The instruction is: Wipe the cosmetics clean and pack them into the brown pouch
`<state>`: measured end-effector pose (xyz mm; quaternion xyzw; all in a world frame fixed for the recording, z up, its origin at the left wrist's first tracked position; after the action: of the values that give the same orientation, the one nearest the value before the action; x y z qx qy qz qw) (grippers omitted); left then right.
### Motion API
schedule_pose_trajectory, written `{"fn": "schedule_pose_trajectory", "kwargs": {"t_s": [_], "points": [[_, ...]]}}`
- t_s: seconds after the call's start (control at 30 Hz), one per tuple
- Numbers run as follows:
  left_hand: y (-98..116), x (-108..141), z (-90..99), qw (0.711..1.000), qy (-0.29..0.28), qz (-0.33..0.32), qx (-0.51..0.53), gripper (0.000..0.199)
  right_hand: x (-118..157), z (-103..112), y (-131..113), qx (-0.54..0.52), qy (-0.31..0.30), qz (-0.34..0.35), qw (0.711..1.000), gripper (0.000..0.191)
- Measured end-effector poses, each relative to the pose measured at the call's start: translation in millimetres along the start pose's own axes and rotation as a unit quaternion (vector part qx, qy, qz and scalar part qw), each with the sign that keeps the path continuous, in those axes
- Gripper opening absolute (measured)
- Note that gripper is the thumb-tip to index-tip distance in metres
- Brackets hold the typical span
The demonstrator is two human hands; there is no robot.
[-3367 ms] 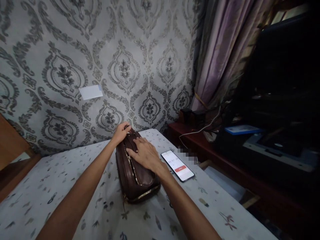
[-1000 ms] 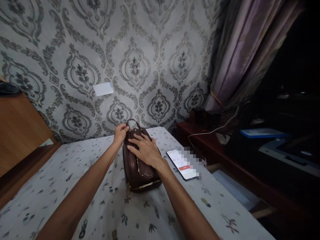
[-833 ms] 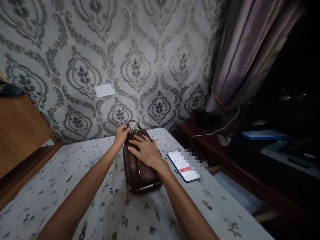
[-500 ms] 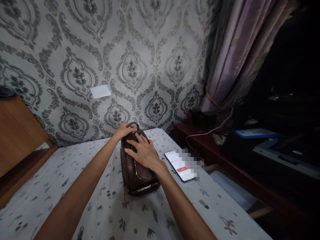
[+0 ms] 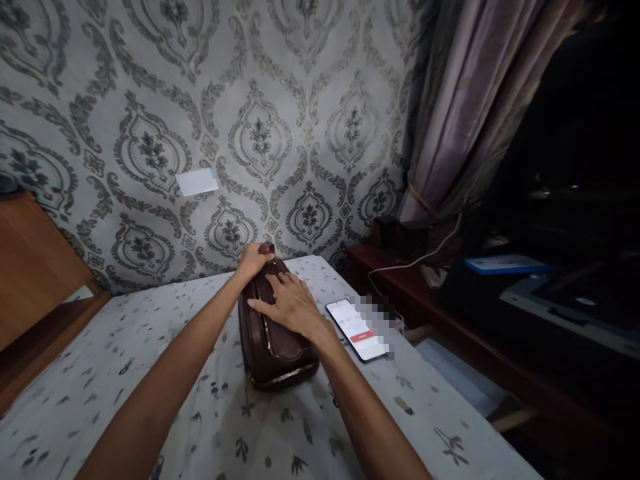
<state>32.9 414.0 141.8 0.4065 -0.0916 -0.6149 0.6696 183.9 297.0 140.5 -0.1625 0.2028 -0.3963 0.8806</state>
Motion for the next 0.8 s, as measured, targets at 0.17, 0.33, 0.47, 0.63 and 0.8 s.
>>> {"fn": "schedule_pose_trajectory", "kwargs": {"t_s": [0.17,0.33,0.47,0.63,0.8], "points": [[4,4,3.2,1.000,0.011,-0.014,0.009,0.014,0,-2,0,-0.006,-0.005,-0.001,1.000,0.076],[13,11,6.3,0.999,0.009,-0.031,0.019,0.014,1,0,-3,-0.014,0.002,0.012,1.000,0.070],[21,16,7.7,0.999,-0.003,-0.045,0.026,0.016,0,0,-3,-0.013,0.006,0.013,1.000,0.068],[33,24,8.9,0.997,-0.025,-0.070,0.038,0.018,-1,-1,-3,-0.014,0.007,0.010,1.000,0.068],[41,34,9.4,0.993,-0.055,-0.091,0.045,0.022,0,1,-4,-0.015,0.013,0.013,1.000,0.068]]}}
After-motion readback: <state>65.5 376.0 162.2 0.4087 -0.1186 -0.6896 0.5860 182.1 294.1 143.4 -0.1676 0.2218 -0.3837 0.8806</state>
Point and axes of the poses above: each hand's wrist, its own x-axis away from the middle knuckle, its own z-axis out of the back of the hand, y = z × x, the point moved 10 cm from there along -x, towards the middle knuckle, and after that the axes turned 5 degrees about -x, right-handed, at the moved point
